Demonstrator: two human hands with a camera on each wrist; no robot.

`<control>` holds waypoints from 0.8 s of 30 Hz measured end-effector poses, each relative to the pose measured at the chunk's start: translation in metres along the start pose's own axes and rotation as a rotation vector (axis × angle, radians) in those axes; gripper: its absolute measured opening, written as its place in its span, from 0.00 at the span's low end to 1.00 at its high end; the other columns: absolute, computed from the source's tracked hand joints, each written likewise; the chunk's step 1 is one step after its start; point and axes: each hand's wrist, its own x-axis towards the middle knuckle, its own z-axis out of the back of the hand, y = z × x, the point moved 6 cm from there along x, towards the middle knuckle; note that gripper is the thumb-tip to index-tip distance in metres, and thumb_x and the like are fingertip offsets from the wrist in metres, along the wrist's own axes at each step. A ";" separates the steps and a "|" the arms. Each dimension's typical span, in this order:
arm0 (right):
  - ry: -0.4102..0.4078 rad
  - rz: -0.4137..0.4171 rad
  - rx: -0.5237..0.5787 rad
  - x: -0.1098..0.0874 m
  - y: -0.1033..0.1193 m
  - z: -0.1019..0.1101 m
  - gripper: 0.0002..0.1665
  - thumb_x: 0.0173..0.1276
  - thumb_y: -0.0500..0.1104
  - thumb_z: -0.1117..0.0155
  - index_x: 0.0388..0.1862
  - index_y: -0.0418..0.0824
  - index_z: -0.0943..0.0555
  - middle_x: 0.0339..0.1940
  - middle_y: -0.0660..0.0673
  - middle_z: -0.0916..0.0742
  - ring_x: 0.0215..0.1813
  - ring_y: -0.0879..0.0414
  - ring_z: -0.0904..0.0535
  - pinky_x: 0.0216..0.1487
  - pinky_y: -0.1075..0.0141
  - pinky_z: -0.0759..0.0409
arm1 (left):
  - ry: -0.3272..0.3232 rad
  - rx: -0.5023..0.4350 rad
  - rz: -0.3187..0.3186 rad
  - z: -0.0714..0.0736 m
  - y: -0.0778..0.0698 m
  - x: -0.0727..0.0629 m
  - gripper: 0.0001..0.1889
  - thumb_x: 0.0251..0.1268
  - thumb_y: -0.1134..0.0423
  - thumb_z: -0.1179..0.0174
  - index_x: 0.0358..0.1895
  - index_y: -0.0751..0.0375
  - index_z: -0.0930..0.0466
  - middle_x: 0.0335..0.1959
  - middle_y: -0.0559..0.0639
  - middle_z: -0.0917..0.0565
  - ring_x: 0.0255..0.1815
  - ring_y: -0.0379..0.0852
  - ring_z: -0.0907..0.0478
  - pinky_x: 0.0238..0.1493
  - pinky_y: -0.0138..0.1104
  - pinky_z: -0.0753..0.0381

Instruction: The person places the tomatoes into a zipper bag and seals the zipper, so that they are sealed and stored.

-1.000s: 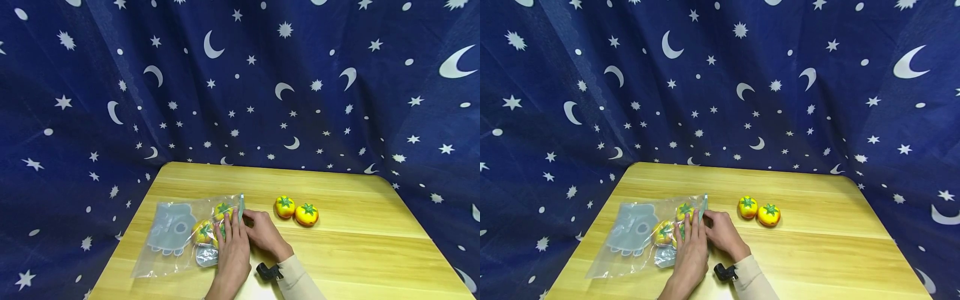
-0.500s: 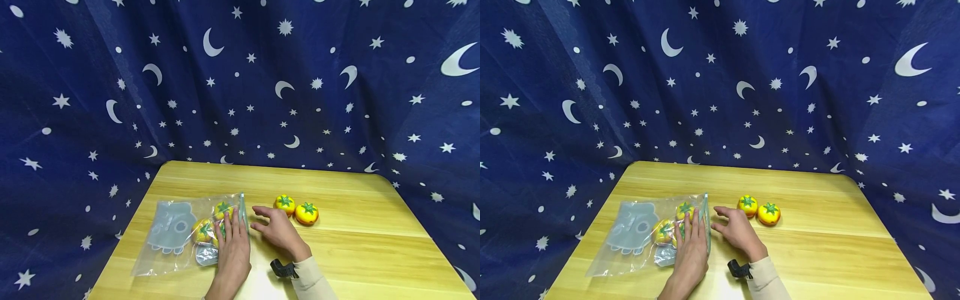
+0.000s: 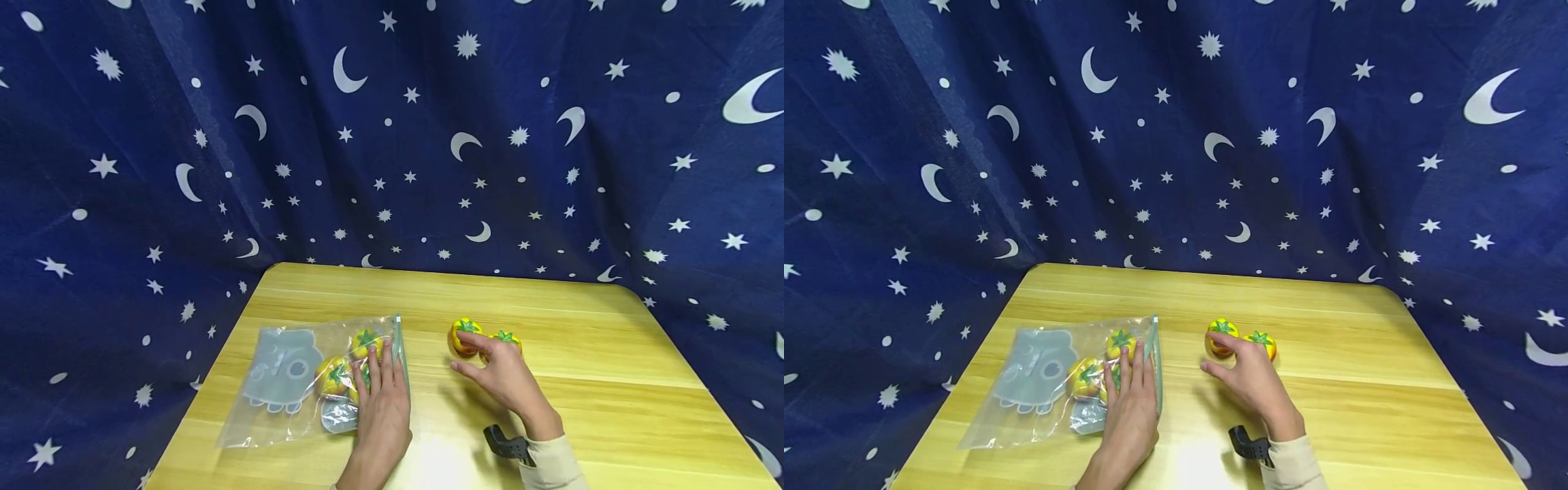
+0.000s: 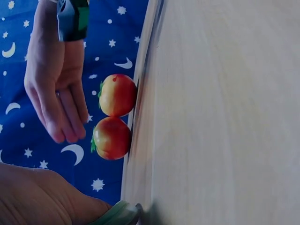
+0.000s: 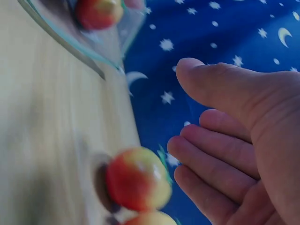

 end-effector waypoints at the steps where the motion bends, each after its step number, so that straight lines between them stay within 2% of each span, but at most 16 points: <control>1: -0.012 -0.006 -0.017 -0.002 -0.002 0.006 0.31 0.64 0.46 0.14 0.65 0.40 0.11 0.53 0.43 0.05 0.53 0.43 0.07 0.56 0.44 0.11 | -0.002 -0.002 -0.002 0.000 0.000 0.000 0.54 0.45 0.77 0.17 0.80 0.76 0.34 0.90 0.71 0.48 0.89 0.77 0.50 0.81 0.77 0.47; 8: -0.050 -0.059 -0.057 -0.013 -0.017 0.039 0.32 0.65 0.47 0.15 0.66 0.39 0.12 0.60 0.41 0.07 0.63 0.36 0.11 0.63 0.37 0.15 | -0.018 -0.003 -0.017 0.001 -0.003 0.000 0.56 0.43 0.78 0.18 0.81 0.76 0.36 0.89 0.72 0.48 0.88 0.78 0.48 0.79 0.77 0.46; 16: -0.058 -0.108 -0.102 -0.026 -0.039 0.062 0.35 0.67 0.51 0.16 0.68 0.38 0.13 0.61 0.38 0.07 0.65 0.31 0.13 0.63 0.32 0.18 | -0.008 -0.021 -0.018 0.001 -0.003 -0.001 0.56 0.41 0.79 0.18 0.81 0.76 0.36 0.90 0.72 0.49 0.88 0.78 0.49 0.80 0.77 0.46; 24: -0.066 -0.140 -0.139 -0.038 -0.059 0.079 0.36 0.66 0.52 0.15 0.68 0.37 0.14 0.60 0.36 0.07 0.62 0.29 0.12 0.60 0.32 0.17 | -0.012 -0.032 -0.027 0.002 -0.003 0.000 0.53 0.45 0.83 0.22 0.81 0.77 0.36 0.89 0.72 0.47 0.88 0.78 0.49 0.79 0.78 0.47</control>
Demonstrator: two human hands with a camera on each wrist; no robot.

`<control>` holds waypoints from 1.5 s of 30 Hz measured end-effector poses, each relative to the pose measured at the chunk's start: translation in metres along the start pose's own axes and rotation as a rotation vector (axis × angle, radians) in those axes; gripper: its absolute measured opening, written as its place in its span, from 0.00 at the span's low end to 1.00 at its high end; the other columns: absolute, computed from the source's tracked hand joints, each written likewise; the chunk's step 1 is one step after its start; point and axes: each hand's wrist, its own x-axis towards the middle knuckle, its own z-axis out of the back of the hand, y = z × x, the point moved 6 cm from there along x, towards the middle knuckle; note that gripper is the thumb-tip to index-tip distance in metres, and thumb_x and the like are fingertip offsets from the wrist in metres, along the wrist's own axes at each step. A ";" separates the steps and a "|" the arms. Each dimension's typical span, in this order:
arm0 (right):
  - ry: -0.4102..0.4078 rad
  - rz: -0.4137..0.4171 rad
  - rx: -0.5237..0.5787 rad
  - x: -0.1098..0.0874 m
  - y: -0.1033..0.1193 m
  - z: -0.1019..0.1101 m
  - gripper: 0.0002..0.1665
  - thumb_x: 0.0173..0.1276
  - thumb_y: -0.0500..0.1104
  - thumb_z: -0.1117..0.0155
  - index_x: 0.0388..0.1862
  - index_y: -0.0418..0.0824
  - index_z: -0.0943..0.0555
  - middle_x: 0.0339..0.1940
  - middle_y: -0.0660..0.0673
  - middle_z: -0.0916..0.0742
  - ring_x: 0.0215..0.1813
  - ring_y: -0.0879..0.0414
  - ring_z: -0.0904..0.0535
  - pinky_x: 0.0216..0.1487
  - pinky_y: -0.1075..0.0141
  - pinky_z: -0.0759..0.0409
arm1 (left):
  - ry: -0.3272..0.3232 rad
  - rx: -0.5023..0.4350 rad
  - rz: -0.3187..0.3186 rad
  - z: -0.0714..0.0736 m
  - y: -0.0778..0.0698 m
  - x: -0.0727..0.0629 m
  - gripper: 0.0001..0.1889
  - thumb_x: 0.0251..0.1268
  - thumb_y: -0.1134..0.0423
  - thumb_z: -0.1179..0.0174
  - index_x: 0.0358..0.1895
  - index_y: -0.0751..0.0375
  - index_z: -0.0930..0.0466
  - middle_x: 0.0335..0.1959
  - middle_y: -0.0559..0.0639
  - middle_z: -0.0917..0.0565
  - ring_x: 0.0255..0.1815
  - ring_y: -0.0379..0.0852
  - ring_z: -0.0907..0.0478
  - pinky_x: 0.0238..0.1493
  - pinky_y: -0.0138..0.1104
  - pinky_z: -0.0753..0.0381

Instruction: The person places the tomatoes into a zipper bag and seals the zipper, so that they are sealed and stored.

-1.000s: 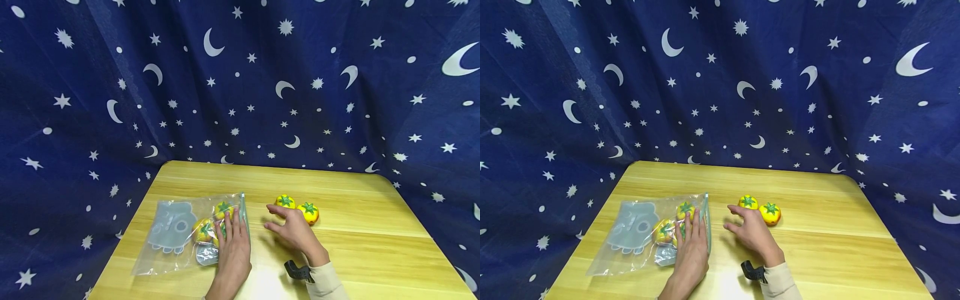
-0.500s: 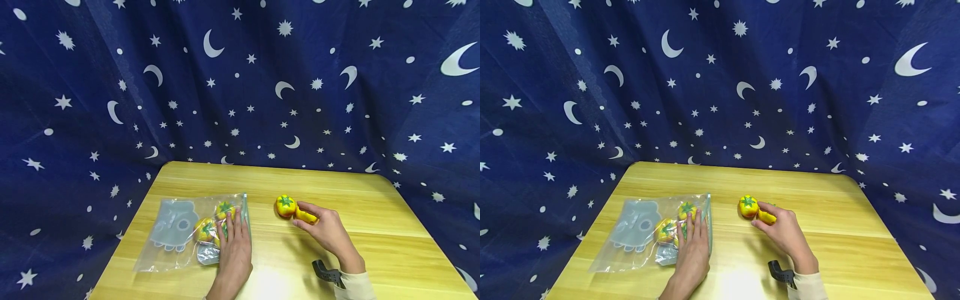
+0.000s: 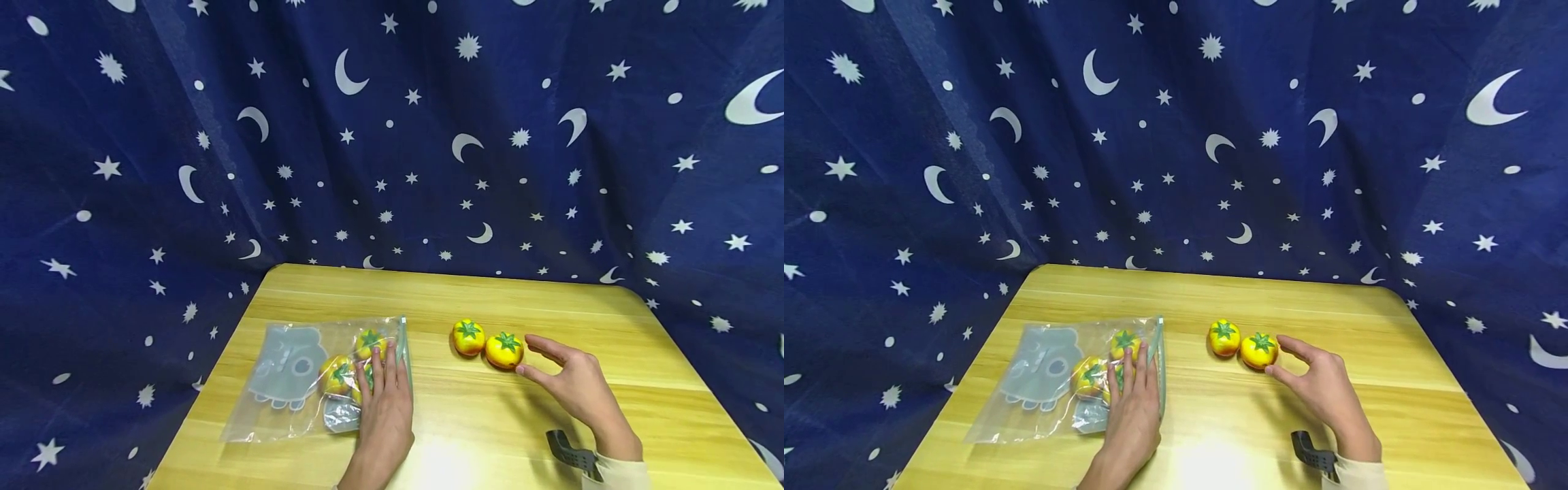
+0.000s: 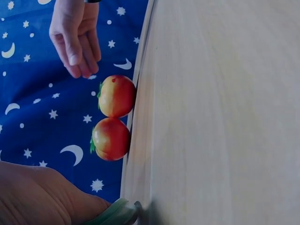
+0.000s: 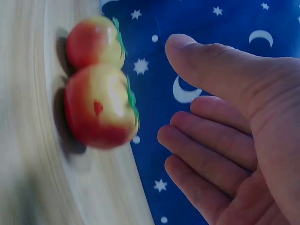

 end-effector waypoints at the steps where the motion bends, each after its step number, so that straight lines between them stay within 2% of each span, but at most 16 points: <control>1: 0.009 -0.009 -0.004 -0.001 -0.003 0.001 0.36 0.66 0.52 0.15 0.68 0.37 0.14 0.61 0.36 0.08 0.62 0.29 0.12 0.60 0.33 0.16 | -0.001 -0.003 0.000 0.000 0.000 0.000 0.52 0.46 0.83 0.23 0.81 0.77 0.36 0.89 0.72 0.47 0.88 0.78 0.49 0.79 0.78 0.47; 11: 0.104 -0.056 -0.037 -0.003 -0.031 0.008 0.39 0.68 0.56 0.17 0.71 0.37 0.15 0.64 0.34 0.09 0.63 0.28 0.12 0.60 0.34 0.16 | -0.007 0.004 0.000 0.000 0.001 -0.001 0.52 0.47 0.83 0.23 0.81 0.77 0.36 0.89 0.72 0.46 0.88 0.78 0.49 0.80 0.77 0.46; 14: 0.112 -0.060 -0.034 0.000 -0.036 0.008 0.39 0.68 0.56 0.17 0.71 0.36 0.15 0.64 0.34 0.09 0.63 0.29 0.12 0.58 0.38 0.14 | -0.008 0.010 -0.001 0.000 0.001 -0.001 0.52 0.47 0.83 0.23 0.81 0.77 0.37 0.89 0.72 0.45 0.88 0.78 0.48 0.80 0.77 0.46; 15: 0.115 -0.061 -0.028 0.001 -0.038 0.008 0.39 0.68 0.56 0.17 0.71 0.36 0.16 0.64 0.34 0.09 0.63 0.29 0.12 0.57 0.42 0.12 | -0.009 0.010 0.000 0.000 0.001 -0.001 0.52 0.47 0.83 0.23 0.81 0.76 0.37 0.89 0.72 0.45 0.88 0.78 0.48 0.80 0.77 0.46; 18: 0.119 -0.074 0.010 0.002 -0.042 0.004 0.38 0.68 0.54 0.17 0.71 0.36 0.16 0.64 0.35 0.09 0.64 0.31 0.12 0.54 0.63 0.11 | -0.007 0.007 0.000 0.000 0.001 -0.001 0.53 0.45 0.83 0.23 0.81 0.76 0.36 0.89 0.72 0.45 0.88 0.78 0.48 0.80 0.77 0.46; 21: 0.132 -0.093 0.074 0.004 -0.045 -0.002 0.38 0.69 0.52 0.17 0.72 0.36 0.16 0.65 0.35 0.09 0.65 0.33 0.12 0.52 0.80 0.19 | -0.002 0.012 -0.001 -0.001 0.002 -0.001 0.53 0.44 0.83 0.23 0.81 0.76 0.35 0.89 0.71 0.46 0.88 0.77 0.48 0.80 0.77 0.46; 23: 0.139 -0.104 0.108 0.005 -0.046 -0.007 0.38 0.69 0.51 0.18 0.73 0.35 0.17 0.65 0.34 0.10 0.66 0.33 0.13 0.52 0.85 0.24 | -0.001 0.014 -0.004 -0.002 0.002 -0.002 0.52 0.45 0.83 0.23 0.80 0.75 0.35 0.89 0.71 0.46 0.88 0.77 0.48 0.80 0.77 0.46; 35: 0.157 -0.081 0.172 0.016 -0.048 -0.028 0.40 0.72 0.52 0.20 0.74 0.31 0.20 0.68 0.32 0.12 0.69 0.33 0.15 0.56 0.88 0.27 | -0.025 -0.009 -0.012 -0.001 0.001 -0.001 0.52 0.45 0.83 0.23 0.80 0.77 0.35 0.88 0.73 0.45 0.87 0.79 0.47 0.79 0.78 0.45; 45: 0.208 -0.159 0.286 0.022 -0.051 -0.045 0.45 0.72 0.52 0.20 0.78 0.30 0.24 0.74 0.31 0.16 0.74 0.34 0.18 0.60 0.84 0.24 | -0.021 0.012 -0.017 -0.001 0.000 -0.001 0.52 0.44 0.82 0.22 0.79 0.76 0.34 0.88 0.72 0.44 0.87 0.78 0.47 0.79 0.78 0.44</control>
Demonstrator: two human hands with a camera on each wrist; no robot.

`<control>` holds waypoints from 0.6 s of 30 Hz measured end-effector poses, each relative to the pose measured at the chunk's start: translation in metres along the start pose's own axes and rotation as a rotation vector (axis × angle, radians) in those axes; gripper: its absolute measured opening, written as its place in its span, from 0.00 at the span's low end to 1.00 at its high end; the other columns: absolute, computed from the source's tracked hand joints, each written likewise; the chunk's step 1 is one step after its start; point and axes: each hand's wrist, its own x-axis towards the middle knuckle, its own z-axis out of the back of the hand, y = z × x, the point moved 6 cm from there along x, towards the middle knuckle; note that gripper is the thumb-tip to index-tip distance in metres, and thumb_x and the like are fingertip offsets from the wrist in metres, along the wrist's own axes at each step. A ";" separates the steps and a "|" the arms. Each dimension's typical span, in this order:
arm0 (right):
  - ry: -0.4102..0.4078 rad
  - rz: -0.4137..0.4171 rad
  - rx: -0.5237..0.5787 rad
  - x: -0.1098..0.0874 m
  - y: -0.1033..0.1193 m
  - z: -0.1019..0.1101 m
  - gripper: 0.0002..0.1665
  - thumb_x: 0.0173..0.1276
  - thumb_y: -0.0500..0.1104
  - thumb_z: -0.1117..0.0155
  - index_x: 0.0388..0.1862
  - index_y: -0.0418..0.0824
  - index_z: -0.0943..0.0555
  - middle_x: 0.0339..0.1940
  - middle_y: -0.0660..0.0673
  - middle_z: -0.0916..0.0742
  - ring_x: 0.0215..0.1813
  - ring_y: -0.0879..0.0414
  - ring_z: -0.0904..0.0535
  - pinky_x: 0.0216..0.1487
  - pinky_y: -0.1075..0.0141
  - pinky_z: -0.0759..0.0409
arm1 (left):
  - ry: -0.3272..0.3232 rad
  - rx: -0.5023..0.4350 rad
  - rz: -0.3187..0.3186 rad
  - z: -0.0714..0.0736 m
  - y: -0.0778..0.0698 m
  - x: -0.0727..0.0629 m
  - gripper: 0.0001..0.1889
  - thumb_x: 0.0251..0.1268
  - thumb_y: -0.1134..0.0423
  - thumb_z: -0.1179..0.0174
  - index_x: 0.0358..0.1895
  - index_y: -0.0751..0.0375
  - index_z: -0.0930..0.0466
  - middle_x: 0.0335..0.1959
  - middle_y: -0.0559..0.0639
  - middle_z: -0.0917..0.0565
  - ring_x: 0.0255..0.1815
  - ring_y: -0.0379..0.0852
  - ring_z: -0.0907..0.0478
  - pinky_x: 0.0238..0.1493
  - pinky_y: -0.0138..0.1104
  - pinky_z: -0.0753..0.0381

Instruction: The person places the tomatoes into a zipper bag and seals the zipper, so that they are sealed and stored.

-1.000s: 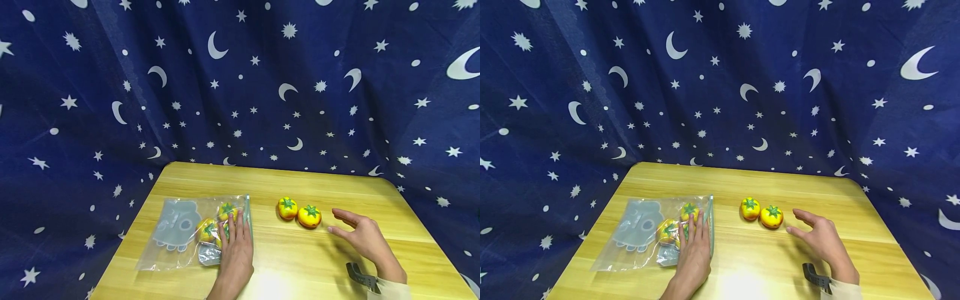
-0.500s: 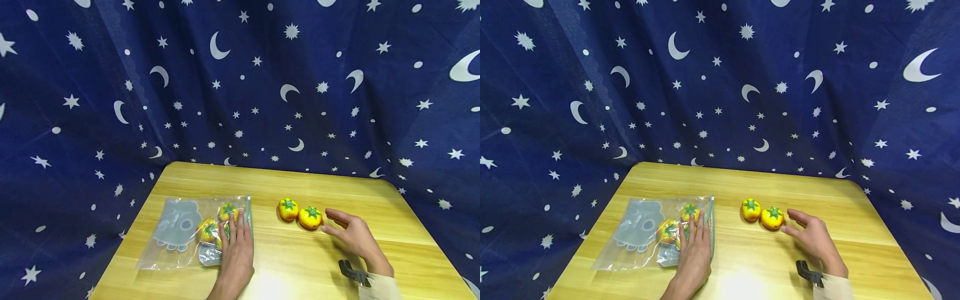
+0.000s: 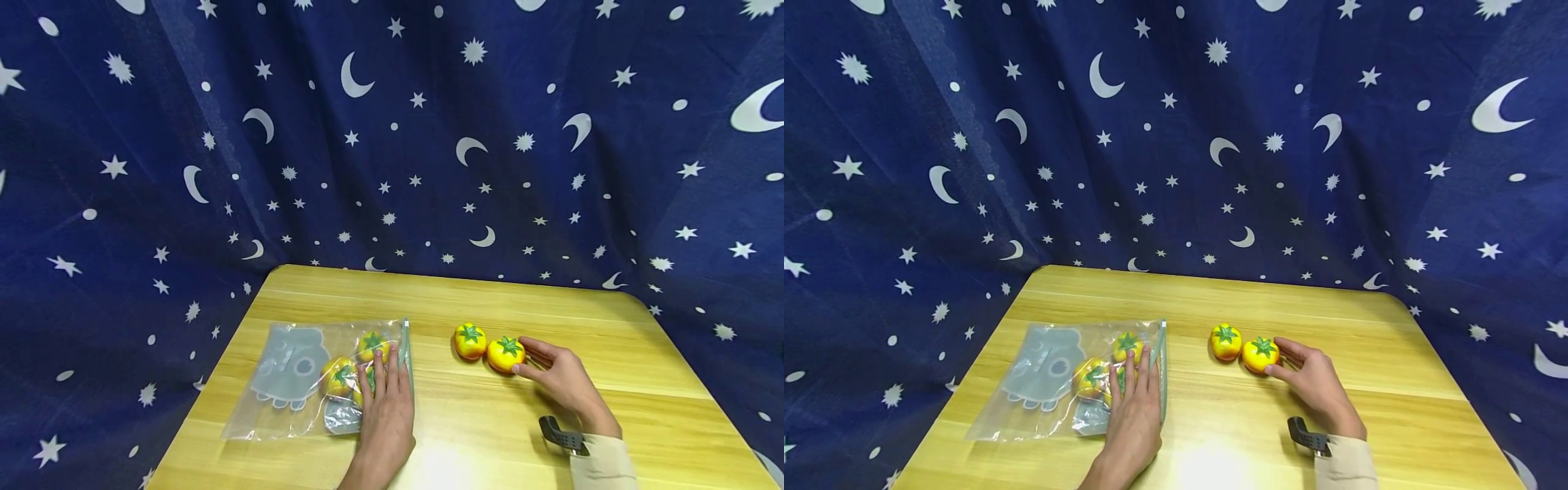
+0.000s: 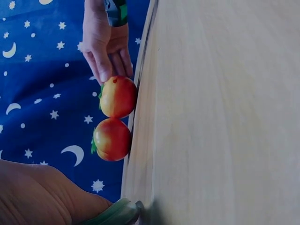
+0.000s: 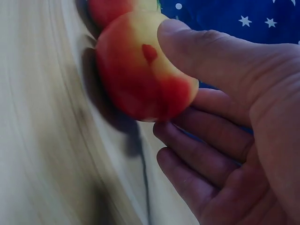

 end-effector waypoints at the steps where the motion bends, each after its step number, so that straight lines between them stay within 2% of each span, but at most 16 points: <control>1: 0.002 -0.005 0.003 0.000 0.000 -0.001 0.44 0.72 0.52 0.20 0.78 0.30 0.24 0.74 0.30 0.17 0.74 0.34 0.18 0.61 0.82 0.22 | 0.001 0.002 0.000 0.000 0.000 0.000 0.52 0.44 0.82 0.22 0.80 0.76 0.34 0.88 0.72 0.44 0.87 0.78 0.47 0.79 0.78 0.44; 5: 0.000 -0.004 0.002 0.001 0.000 -0.005 0.43 0.73 0.52 0.21 0.78 0.30 0.24 0.72 0.29 0.16 0.72 0.35 0.16 0.63 0.73 0.17 | 0.005 0.002 0.000 0.000 0.000 0.000 0.51 0.45 0.82 0.22 0.79 0.75 0.33 0.88 0.72 0.44 0.87 0.78 0.47 0.79 0.78 0.44; 12: -0.049 0.004 -0.050 -0.001 -0.001 -0.001 0.42 0.71 0.53 0.20 0.76 0.32 0.21 0.69 0.31 0.13 0.69 0.37 0.14 0.57 0.82 0.20 | 0.014 0.001 0.005 -0.001 0.000 0.000 0.51 0.46 0.82 0.23 0.80 0.76 0.34 0.89 0.71 0.45 0.88 0.78 0.47 0.80 0.77 0.46; 18: -0.077 0.028 -0.120 -0.010 0.003 0.005 0.40 0.69 0.52 0.18 0.73 0.32 0.18 0.65 0.31 0.11 0.65 0.36 0.11 0.56 0.74 0.14 | 0.025 0.013 0.015 -0.001 0.000 -0.001 0.52 0.46 0.82 0.23 0.81 0.75 0.34 0.89 0.70 0.45 0.88 0.77 0.48 0.80 0.76 0.45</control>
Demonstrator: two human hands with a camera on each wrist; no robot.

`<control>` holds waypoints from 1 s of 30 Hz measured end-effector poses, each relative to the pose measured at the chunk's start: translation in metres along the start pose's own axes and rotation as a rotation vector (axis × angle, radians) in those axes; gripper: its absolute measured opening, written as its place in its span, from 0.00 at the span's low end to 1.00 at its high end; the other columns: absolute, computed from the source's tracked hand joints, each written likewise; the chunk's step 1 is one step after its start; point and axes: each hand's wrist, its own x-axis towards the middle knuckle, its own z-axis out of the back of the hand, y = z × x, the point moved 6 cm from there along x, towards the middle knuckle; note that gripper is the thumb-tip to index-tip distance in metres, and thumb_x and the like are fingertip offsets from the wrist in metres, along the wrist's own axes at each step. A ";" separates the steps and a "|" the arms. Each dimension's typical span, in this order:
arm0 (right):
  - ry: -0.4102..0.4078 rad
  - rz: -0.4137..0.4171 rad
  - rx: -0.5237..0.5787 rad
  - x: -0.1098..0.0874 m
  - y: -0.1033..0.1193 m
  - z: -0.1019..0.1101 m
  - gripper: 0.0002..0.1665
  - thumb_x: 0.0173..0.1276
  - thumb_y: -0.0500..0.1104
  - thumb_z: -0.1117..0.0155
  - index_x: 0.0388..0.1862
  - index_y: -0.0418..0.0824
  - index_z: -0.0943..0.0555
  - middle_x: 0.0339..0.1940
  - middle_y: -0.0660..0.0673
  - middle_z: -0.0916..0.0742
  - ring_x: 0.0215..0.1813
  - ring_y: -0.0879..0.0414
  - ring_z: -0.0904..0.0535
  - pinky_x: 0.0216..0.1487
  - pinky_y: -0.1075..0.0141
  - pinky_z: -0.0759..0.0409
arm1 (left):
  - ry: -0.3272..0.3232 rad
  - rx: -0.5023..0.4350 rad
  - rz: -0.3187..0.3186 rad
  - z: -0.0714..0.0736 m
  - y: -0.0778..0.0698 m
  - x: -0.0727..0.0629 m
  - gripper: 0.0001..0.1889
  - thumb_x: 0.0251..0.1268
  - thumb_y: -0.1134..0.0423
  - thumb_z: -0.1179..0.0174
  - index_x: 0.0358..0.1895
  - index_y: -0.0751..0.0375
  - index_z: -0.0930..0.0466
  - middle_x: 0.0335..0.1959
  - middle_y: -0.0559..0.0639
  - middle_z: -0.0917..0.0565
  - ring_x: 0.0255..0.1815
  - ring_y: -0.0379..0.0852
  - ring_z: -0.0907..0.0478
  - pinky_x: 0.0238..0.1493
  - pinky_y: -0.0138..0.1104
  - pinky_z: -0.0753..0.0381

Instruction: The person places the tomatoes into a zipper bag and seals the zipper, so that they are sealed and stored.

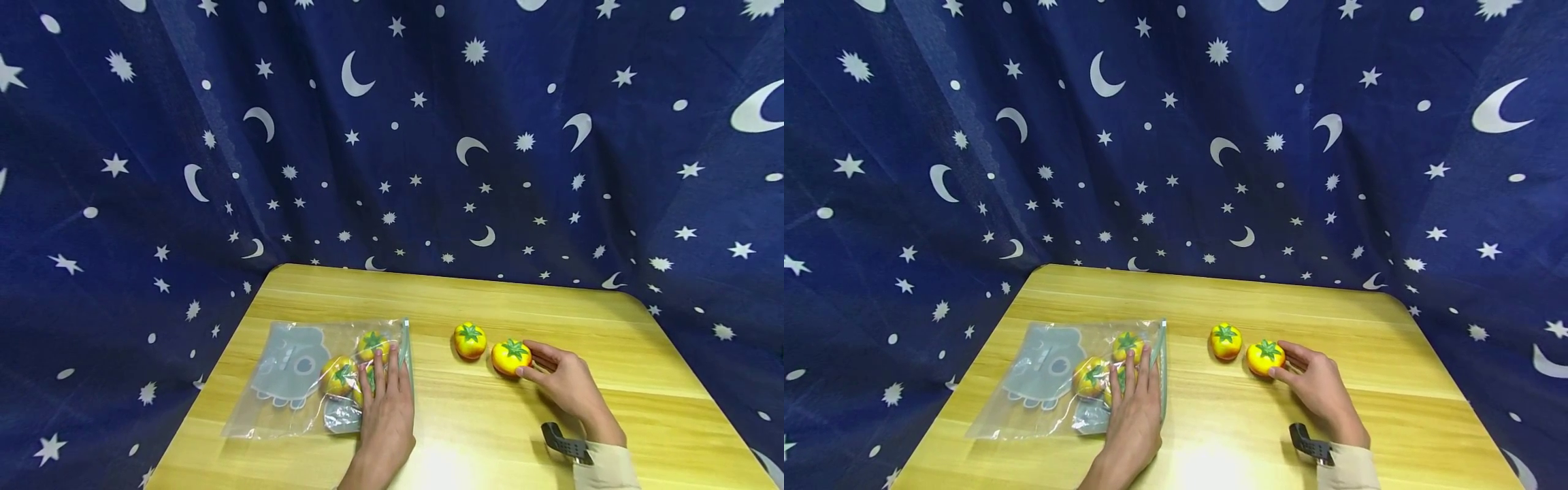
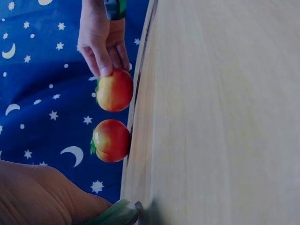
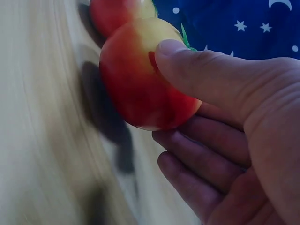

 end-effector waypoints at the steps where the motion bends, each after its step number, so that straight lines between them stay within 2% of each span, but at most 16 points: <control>1: -0.004 0.004 -0.008 -0.001 0.002 0.002 0.40 0.69 0.52 0.17 0.73 0.32 0.18 0.64 0.31 0.10 0.65 0.35 0.11 0.56 0.74 0.14 | 0.001 -0.001 0.002 0.000 0.000 0.000 0.52 0.46 0.82 0.23 0.81 0.75 0.34 0.89 0.70 0.46 0.88 0.77 0.48 0.80 0.76 0.45; 5: -0.008 0.013 -0.037 -0.008 0.010 0.007 0.40 0.69 0.53 0.17 0.73 0.33 0.18 0.64 0.32 0.10 0.64 0.35 0.11 0.55 0.76 0.16 | 0.008 -0.004 0.007 0.000 0.000 0.000 0.52 0.45 0.82 0.22 0.81 0.75 0.35 0.90 0.69 0.46 0.88 0.77 0.48 0.81 0.76 0.46; 7: -0.009 0.018 -0.054 -0.011 0.015 0.011 0.41 0.68 0.54 0.17 0.73 0.34 0.17 0.63 0.32 0.09 0.64 0.35 0.11 0.56 0.73 0.15 | 0.011 -0.008 0.006 0.000 -0.001 0.000 0.52 0.45 0.82 0.22 0.81 0.75 0.34 0.90 0.70 0.46 0.88 0.77 0.49 0.81 0.76 0.46; 12: -0.017 0.038 -0.081 -0.017 0.028 0.019 0.41 0.67 0.54 0.16 0.72 0.35 0.17 0.63 0.34 0.09 0.64 0.34 0.11 0.60 0.53 0.11 | 0.011 -0.006 -0.006 0.001 -0.001 -0.001 0.52 0.45 0.80 0.21 0.80 0.75 0.33 0.89 0.71 0.46 0.88 0.78 0.49 0.80 0.77 0.45; 16: -0.022 0.055 -0.083 -0.021 0.037 0.023 0.40 0.67 0.53 0.16 0.72 0.35 0.17 0.65 0.34 0.10 0.64 0.32 0.12 0.60 0.44 0.13 | 0.011 -0.006 -0.007 0.001 -0.001 0.000 0.53 0.44 0.80 0.21 0.81 0.75 0.34 0.90 0.70 0.47 0.88 0.78 0.49 0.80 0.76 0.45; 19: -0.032 0.080 -0.092 -0.023 0.044 0.026 0.39 0.66 0.53 0.15 0.71 0.36 0.16 0.65 0.35 0.09 0.64 0.33 0.11 0.59 0.46 0.12 | 0.008 -0.012 -0.005 0.000 -0.001 0.001 0.54 0.45 0.80 0.21 0.82 0.75 0.36 0.90 0.70 0.46 0.88 0.77 0.50 0.80 0.76 0.46; 22: -0.047 0.112 -0.110 -0.025 0.051 0.028 0.38 0.65 0.53 0.15 0.69 0.37 0.14 0.63 0.37 0.08 0.62 0.35 0.10 0.57 0.59 0.10 | 0.009 -0.012 -0.003 0.000 -0.001 0.001 0.54 0.45 0.80 0.21 0.82 0.75 0.36 0.90 0.70 0.46 0.89 0.77 0.50 0.80 0.76 0.45; 24: -0.051 0.131 -0.118 -0.026 0.055 0.029 0.37 0.65 0.52 0.14 0.68 0.37 0.13 0.61 0.38 0.07 0.62 0.36 0.10 0.56 0.68 0.11 | 0.009 -0.014 -0.001 0.000 -0.001 0.000 0.54 0.44 0.81 0.21 0.82 0.75 0.36 0.90 0.70 0.46 0.88 0.77 0.49 0.81 0.76 0.46; 26: -0.051 0.145 -0.119 -0.027 0.059 0.028 0.36 0.64 0.51 0.14 0.67 0.37 0.13 0.61 0.39 0.07 0.61 0.36 0.09 0.55 0.73 0.14 | 0.009 -0.016 -0.001 0.000 -0.002 0.000 0.54 0.44 0.81 0.22 0.82 0.75 0.36 0.89 0.70 0.46 0.88 0.77 0.49 0.81 0.76 0.46; 30: -0.038 0.166 -0.114 -0.027 0.066 0.026 0.36 0.65 0.51 0.14 0.67 0.37 0.13 0.61 0.38 0.07 0.61 0.36 0.09 0.57 0.57 0.09 | 0.003 -0.016 -0.002 0.000 -0.002 0.000 0.54 0.44 0.82 0.22 0.82 0.75 0.36 0.89 0.70 0.45 0.88 0.77 0.49 0.81 0.76 0.46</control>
